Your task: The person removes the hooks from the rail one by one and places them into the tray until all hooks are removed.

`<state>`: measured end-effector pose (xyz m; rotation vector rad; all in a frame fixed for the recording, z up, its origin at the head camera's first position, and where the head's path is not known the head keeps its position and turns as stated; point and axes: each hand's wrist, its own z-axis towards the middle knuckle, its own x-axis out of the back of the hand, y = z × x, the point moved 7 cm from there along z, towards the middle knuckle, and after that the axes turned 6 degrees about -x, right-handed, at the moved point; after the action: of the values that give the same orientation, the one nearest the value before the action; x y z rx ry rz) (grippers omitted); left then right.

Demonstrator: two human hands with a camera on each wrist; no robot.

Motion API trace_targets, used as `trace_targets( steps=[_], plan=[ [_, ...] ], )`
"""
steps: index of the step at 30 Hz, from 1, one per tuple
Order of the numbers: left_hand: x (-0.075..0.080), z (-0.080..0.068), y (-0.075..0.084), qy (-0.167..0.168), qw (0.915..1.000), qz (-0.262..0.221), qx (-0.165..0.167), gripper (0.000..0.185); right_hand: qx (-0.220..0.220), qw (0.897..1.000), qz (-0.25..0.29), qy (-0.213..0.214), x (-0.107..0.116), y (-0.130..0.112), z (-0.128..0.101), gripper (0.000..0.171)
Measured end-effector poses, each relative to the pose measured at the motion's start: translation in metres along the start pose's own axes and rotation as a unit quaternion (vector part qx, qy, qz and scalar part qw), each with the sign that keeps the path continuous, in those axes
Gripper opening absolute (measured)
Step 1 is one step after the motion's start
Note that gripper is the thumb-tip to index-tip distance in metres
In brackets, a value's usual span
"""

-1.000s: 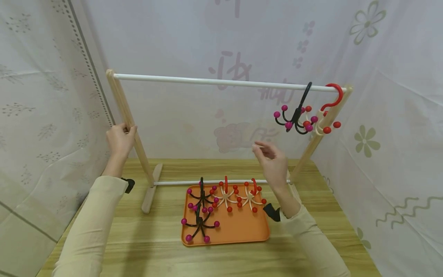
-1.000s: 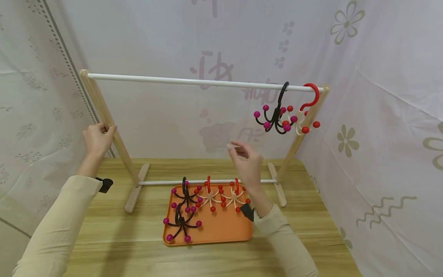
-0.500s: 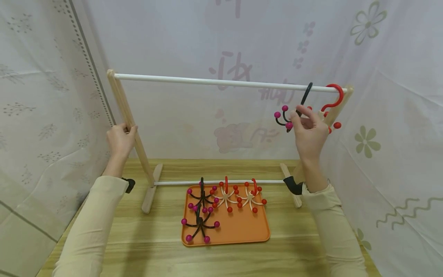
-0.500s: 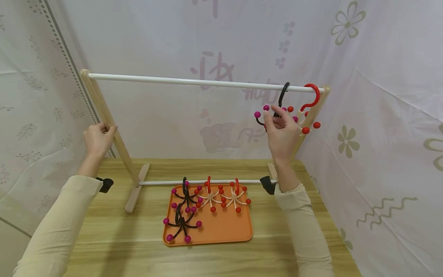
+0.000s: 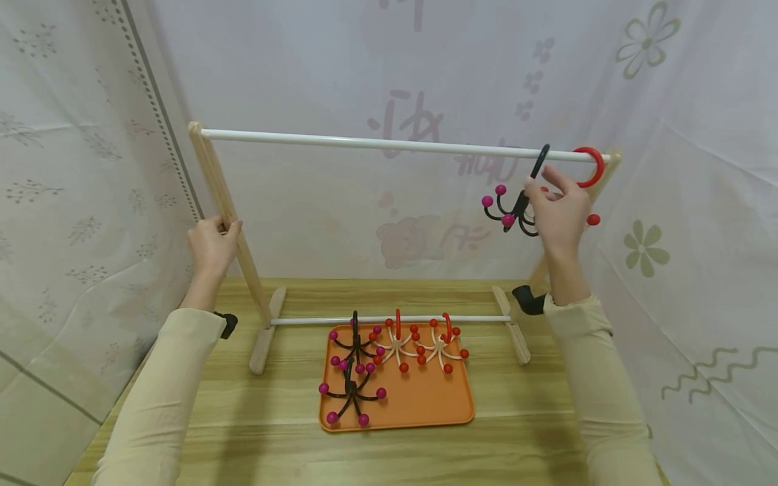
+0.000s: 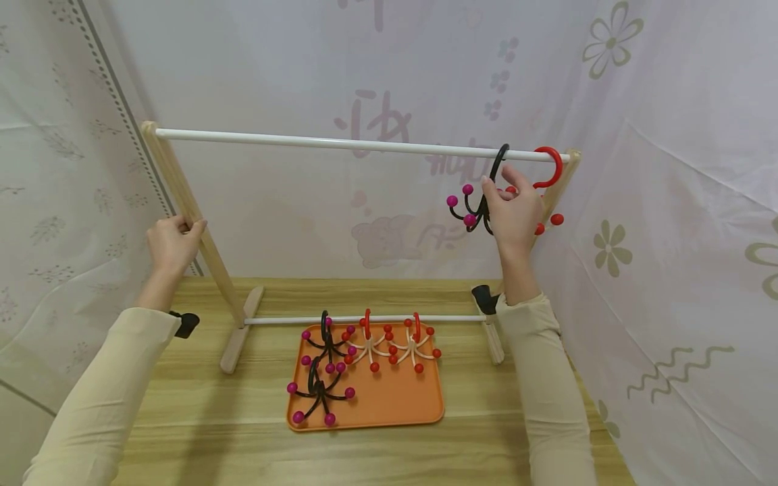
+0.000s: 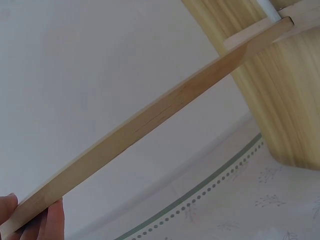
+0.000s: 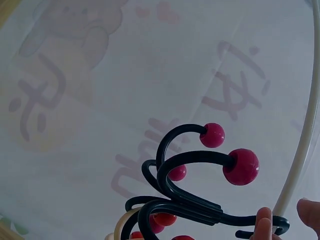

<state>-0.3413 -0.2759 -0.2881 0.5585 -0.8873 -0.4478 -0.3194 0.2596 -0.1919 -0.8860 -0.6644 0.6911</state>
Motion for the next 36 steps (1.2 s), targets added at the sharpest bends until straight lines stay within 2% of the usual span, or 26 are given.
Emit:
trace_targets(
  steps=[8,11,17,25,36],
  plan=[
    [0.001,0.001,0.001,0.005,0.9999,0.006,-0.009,0.033,-0.024,0.999,-0.036,-0.009,-0.003,0.0,0.012,0.039],
    [0.001,0.001,0.002,0.005,0.9999,0.01,-0.01,0.033,-0.02,0.999,-0.049,-0.003,-0.003,-0.001,0.014,0.037],
    [0.002,0.001,0.003,0.006,0.9998,0.012,-0.012,0.032,-0.012,0.999,-0.044,0.008,-0.002,-0.002,0.017,0.031],
    [0.003,0.001,0.004,0.016,0.9996,0.009,-0.02,0.032,-0.03,0.999,-0.032,-0.002,0.0,0.002,0.017,0.034],
    [0.002,0.0,0.005,0.027,0.9993,0.001,-0.027,0.03,-0.018,0.999,-0.037,0.001,0.0,0.003,0.018,0.038]
  ],
)
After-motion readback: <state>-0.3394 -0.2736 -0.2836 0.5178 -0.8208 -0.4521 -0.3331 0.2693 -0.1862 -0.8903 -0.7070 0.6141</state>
